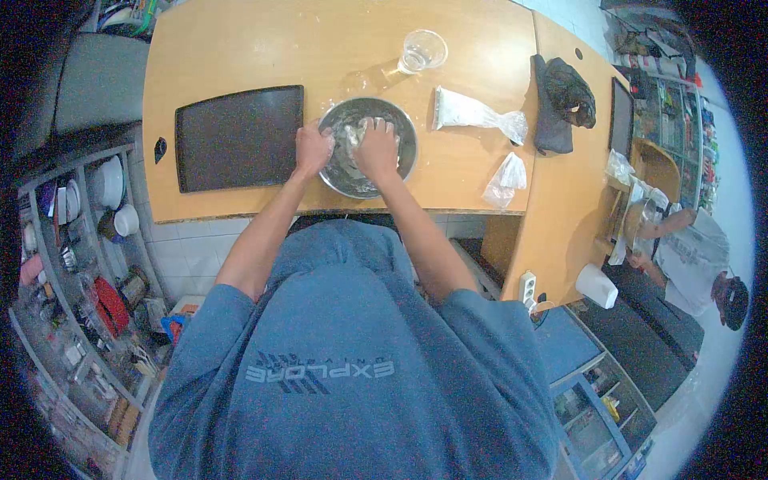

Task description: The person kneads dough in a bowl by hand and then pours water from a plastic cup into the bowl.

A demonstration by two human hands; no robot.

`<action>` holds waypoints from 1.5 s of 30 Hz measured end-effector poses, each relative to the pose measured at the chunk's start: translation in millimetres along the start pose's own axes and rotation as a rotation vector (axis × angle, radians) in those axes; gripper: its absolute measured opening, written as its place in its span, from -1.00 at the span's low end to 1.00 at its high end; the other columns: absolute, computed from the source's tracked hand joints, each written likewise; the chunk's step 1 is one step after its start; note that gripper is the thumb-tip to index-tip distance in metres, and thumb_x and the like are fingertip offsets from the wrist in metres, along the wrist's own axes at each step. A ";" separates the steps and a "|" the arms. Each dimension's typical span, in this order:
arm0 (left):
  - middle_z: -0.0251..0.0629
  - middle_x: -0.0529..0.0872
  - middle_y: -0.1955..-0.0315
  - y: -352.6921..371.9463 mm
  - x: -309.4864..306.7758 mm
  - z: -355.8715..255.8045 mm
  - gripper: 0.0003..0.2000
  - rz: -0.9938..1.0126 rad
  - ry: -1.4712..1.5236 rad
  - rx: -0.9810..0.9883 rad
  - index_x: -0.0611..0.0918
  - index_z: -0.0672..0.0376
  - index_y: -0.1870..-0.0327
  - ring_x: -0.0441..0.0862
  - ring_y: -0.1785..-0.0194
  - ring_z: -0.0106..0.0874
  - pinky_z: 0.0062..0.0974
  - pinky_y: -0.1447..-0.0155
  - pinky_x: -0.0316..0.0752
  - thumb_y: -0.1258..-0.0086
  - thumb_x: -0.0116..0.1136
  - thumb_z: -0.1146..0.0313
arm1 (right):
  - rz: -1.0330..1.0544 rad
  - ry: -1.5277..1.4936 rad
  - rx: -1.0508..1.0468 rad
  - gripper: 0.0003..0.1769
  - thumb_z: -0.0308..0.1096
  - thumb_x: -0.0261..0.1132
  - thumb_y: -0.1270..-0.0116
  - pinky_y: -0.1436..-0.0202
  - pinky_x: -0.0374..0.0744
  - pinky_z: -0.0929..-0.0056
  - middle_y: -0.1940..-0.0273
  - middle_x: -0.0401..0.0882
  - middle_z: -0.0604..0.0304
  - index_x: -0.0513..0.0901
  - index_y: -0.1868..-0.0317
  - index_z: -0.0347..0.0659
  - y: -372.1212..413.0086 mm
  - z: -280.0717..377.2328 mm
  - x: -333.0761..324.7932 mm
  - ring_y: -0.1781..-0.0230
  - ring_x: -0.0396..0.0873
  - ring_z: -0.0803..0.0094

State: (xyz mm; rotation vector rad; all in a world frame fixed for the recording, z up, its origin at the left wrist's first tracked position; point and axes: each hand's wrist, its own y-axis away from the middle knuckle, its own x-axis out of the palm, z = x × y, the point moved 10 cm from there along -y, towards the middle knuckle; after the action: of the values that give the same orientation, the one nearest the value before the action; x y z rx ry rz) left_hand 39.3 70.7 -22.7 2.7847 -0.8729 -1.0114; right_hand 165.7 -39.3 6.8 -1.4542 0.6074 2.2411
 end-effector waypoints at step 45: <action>0.26 0.73 0.27 -7.3 4.8 -7.2 -0.80 0.079 -0.079 -0.015 0.69 0.38 0.13 0.70 0.09 0.17 0.00 -0.02 0.56 -0.37 0.21 0.41 | 0.272 -0.118 -0.275 -0.49 -0.43 0.44 -0.04 -0.08 0.55 -0.05 0.09 0.65 -0.30 0.55 -0.05 -0.27 -26.9 -4.7 36.6 -0.01 0.61 -0.23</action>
State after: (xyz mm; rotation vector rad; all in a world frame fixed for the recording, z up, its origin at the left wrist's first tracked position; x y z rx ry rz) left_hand 50.2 73.3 -21.5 2.6905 -0.9724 -1.1173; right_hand 170.0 -16.2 -32.4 -1.4202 0.4994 2.6917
